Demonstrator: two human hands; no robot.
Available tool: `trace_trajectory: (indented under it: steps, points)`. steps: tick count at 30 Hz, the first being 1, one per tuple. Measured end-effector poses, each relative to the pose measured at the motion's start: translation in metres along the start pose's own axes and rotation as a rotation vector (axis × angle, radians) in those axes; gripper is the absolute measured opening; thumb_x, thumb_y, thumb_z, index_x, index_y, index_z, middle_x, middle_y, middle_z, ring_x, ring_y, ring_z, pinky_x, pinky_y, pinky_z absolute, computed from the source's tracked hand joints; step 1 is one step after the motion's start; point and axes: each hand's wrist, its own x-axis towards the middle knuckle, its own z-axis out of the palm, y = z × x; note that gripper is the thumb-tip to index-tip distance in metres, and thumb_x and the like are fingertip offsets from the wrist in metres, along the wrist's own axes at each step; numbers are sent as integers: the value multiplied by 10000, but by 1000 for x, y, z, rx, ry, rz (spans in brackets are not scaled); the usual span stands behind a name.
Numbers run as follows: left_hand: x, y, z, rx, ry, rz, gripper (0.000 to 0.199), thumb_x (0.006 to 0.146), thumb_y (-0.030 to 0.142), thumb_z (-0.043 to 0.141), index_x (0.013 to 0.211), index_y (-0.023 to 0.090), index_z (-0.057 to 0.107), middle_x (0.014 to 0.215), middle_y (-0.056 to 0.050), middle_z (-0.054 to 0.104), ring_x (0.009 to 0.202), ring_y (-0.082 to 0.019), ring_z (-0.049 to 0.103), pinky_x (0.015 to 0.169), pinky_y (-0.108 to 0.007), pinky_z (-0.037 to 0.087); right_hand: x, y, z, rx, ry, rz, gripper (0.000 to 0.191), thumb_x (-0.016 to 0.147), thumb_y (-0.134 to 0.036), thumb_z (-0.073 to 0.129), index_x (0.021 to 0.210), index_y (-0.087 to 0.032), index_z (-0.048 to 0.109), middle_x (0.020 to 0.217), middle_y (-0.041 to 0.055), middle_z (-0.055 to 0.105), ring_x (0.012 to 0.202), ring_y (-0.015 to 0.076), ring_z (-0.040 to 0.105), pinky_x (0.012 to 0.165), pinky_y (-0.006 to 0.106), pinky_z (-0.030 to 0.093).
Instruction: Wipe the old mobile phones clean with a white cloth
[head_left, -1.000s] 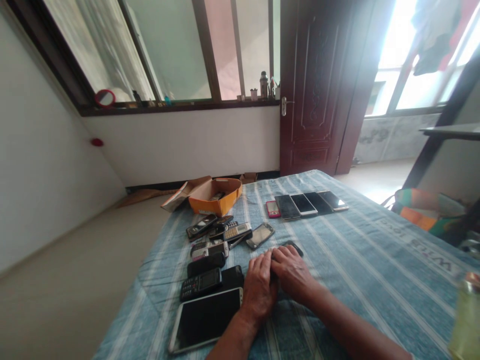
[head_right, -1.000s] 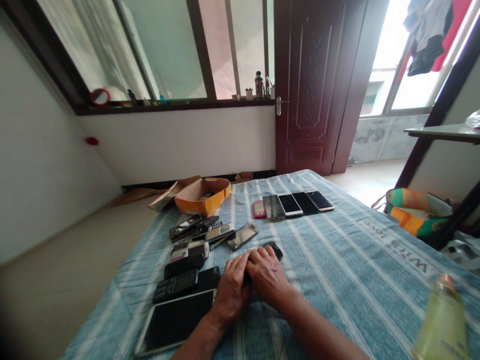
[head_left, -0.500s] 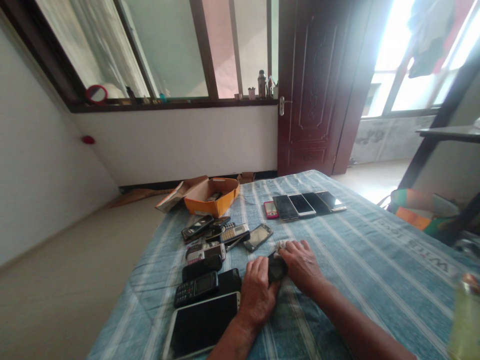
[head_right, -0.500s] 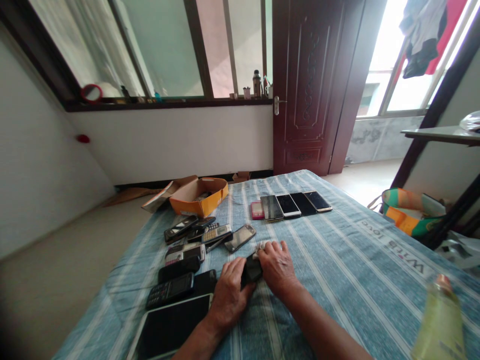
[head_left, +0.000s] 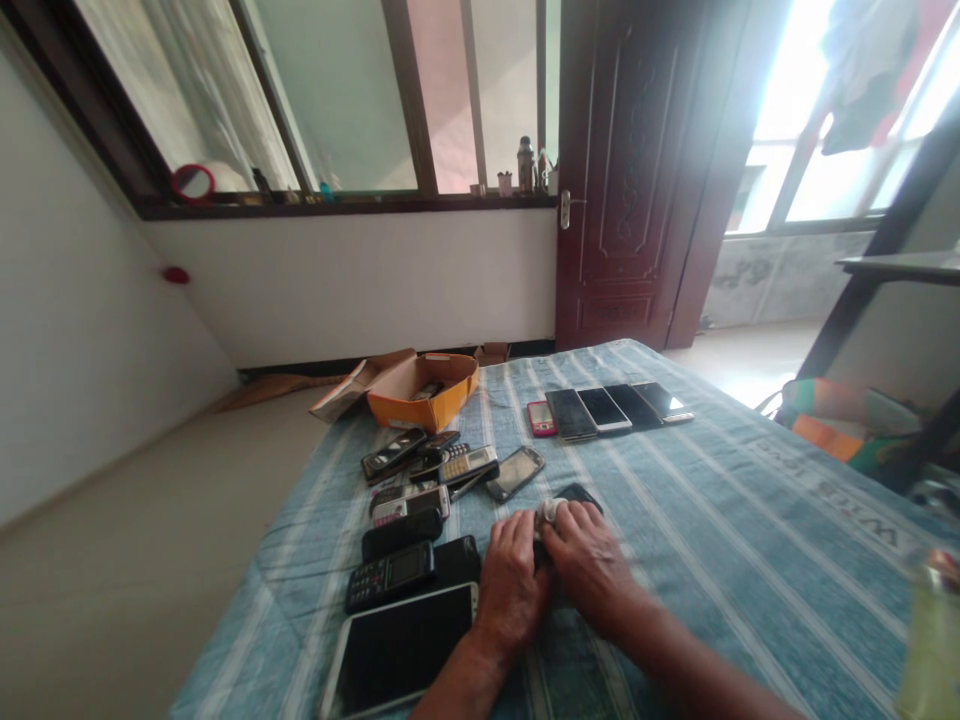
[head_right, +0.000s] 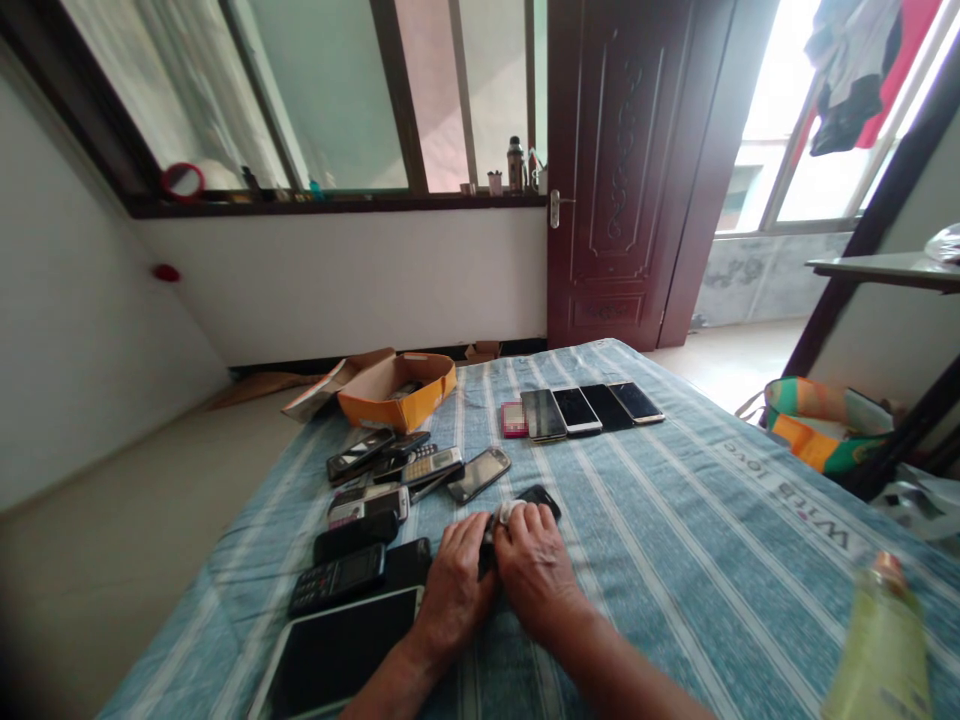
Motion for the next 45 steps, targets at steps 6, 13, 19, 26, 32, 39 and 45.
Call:
trace_trajectory:
  steps: [6, 13, 19, 26, 32, 39, 45]
  points:
    - [2, 4, -4, 27, -74, -83, 525, 733, 174, 520, 1250, 86, 547, 1236, -171, 611, 1163, -307, 545, 1021, -481, 443, -14, -3, -5, 42, 51, -19, 128, 846, -128, 601, 941, -178, 670, 947, 91, 621, 875, 248, 511, 823, 384, 373]
    - [9, 17, -20, 38, -199, -150, 581, 705, 177, 564, 1278, 87, 526, 1270, -156, 586, 1190, -314, 507, 1048, -475, 406, -24, 30, -2, -123, 9, 202, 224, 843, -60, 515, 961, -168, 671, 878, 111, 635, 802, 244, 545, 764, 386, 371]
    - [20, 13, -23, 22, -261, -138, 607, 669, 140, 534, 1270, 58, 525, 1248, -152, 592, 1170, -297, 504, 1054, -440, 398, -28, 16, 8, -195, 100, 168, 286, 792, -46, 534, 1037, -142, 646, 942, 133, 638, 809, 254, 553, 770, 393, 397]
    - [19, 4, -19, 8, -240, -89, 643, 629, 71, 436, 1264, 111, 530, 1230, -117, 607, 1181, -256, 514, 1058, -401, 407, -25, -19, 19, -118, 313, 29, 319, 832, -35, 383, 1019, -121, 627, 949, 159, 622, 854, 260, 549, 844, 456, 413]
    - [20, 5, -22, 11, -267, -96, 620, 657, 108, 454, 1272, 84, 526, 1249, -132, 597, 1185, -268, 508, 1067, -404, 397, -21, -10, 5, -50, 226, -33, 297, 859, -22, 373, 977, -156, 610, 903, 99, 611, 757, 218, 537, 817, 401, 403]
    - [20, 2, -25, -9, -293, -86, 620, 650, 177, 517, 1264, 97, 528, 1259, -139, 595, 1182, -289, 513, 1052, -442, 405, -17, 7, 3, 4, 141, 12, 204, 835, -16, 497, 889, -190, 588, 819, 40, 575, 713, 214, 513, 760, 380, 357]
    - [26, 4, -33, -7, -334, -74, 626, 638, 213, 547, 1254, 104, 540, 1253, -145, 602, 1165, -296, 532, 1043, -446, 413, -12, 3, -2, 29, 73, -41, 180, 815, -14, 542, 829, -191, 574, 805, 39, 567, 711, 209, 490, 692, 352, 332]
